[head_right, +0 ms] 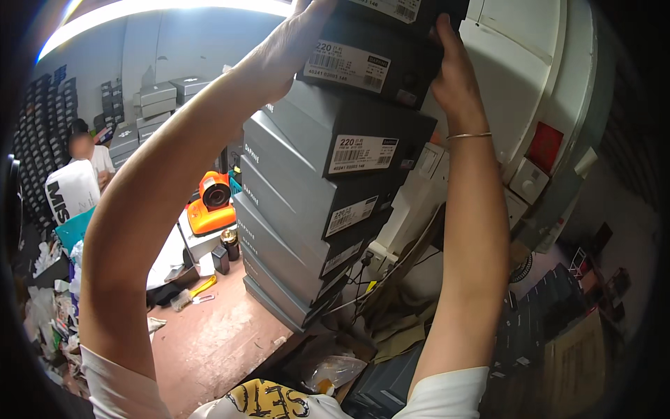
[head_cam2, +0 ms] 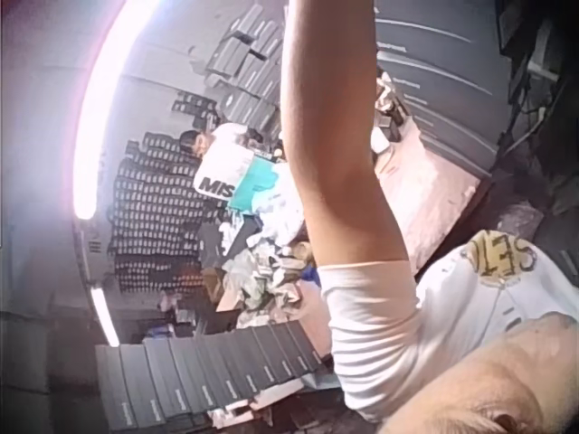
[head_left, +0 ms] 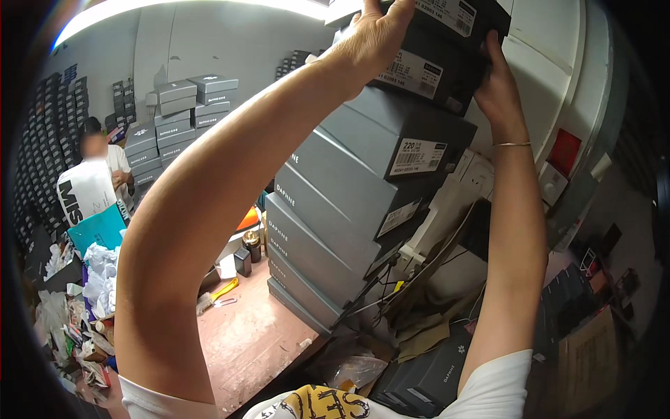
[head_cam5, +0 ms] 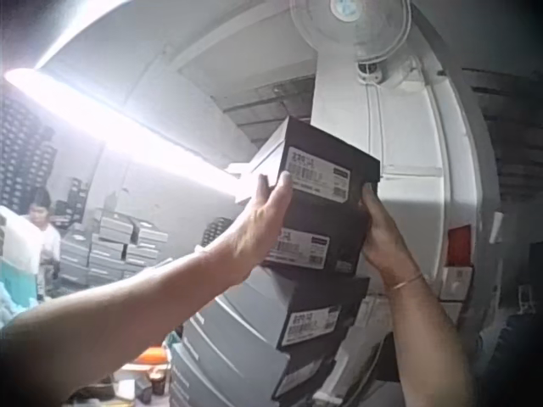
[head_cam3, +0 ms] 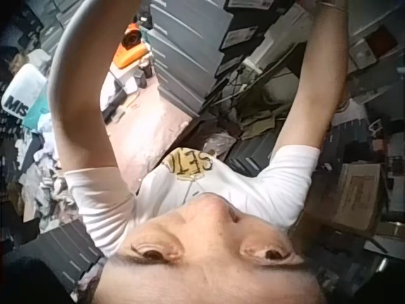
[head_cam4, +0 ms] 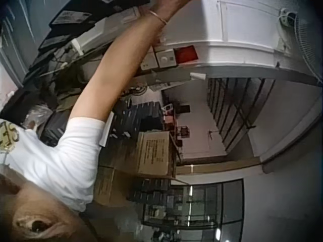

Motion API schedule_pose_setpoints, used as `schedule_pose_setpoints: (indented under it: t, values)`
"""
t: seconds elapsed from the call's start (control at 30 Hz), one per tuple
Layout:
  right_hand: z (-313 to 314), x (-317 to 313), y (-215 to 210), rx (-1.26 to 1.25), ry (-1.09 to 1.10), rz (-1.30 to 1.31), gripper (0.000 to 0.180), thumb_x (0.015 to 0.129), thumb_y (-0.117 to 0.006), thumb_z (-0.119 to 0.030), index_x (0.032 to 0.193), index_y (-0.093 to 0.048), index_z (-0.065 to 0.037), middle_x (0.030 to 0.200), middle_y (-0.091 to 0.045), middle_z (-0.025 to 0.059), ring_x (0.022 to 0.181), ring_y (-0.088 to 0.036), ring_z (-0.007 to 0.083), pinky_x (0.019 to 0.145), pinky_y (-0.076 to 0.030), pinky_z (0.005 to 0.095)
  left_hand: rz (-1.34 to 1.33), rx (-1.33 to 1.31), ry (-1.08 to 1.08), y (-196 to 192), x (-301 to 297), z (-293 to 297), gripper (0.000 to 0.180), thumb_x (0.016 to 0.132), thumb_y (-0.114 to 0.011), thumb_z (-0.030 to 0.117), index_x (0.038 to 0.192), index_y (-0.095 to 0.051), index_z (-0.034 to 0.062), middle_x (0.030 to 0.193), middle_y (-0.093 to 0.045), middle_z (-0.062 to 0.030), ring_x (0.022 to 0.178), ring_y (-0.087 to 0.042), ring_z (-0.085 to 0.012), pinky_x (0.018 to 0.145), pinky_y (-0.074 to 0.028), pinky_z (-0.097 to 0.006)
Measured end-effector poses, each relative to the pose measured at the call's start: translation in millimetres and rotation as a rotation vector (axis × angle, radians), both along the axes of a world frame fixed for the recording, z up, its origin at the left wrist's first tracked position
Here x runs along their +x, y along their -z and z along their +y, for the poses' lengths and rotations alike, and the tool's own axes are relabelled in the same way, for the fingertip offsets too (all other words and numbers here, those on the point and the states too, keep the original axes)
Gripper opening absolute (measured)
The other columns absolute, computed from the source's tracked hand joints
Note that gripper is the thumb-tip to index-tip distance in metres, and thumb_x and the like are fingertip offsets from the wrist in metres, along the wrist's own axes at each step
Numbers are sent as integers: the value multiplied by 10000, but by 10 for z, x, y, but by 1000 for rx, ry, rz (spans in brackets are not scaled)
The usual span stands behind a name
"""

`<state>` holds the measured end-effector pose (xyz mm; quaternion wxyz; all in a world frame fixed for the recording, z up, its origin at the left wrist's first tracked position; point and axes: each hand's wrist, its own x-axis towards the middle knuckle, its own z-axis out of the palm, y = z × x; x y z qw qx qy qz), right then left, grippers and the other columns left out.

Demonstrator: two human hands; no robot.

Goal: Packaging high-heeled shoes into boxes with protective paper and silica gel packets.

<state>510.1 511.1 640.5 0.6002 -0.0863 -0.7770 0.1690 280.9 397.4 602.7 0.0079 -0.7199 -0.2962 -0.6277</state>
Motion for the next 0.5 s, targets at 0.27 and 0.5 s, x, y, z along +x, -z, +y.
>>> schedule_pose_setpoints:
  t: [0.27,0.5]
  values:
    - [-79,340,-4,-450,-428,288,501,959,-501,-407,1298,-476,-39,1237,-578,108,1158,-527,231,1025,-376,361,-31,-57,79,-52,502,-319,834,944,-378,544,1398,-180,-127,1373,-336,-359,1295,-358,-437,1069,-321,-409]
    - [265,438,229,329,330,27,343,988,-425,-242,1204,-569,-18,1161,-597,56,1053,-557,169,931,-434,320,-72,-69,3,477,105,-743,591,925,-532,371,1298,-407,-70,1058,-580,-335,1065,-579,-400,864,-479,-427]
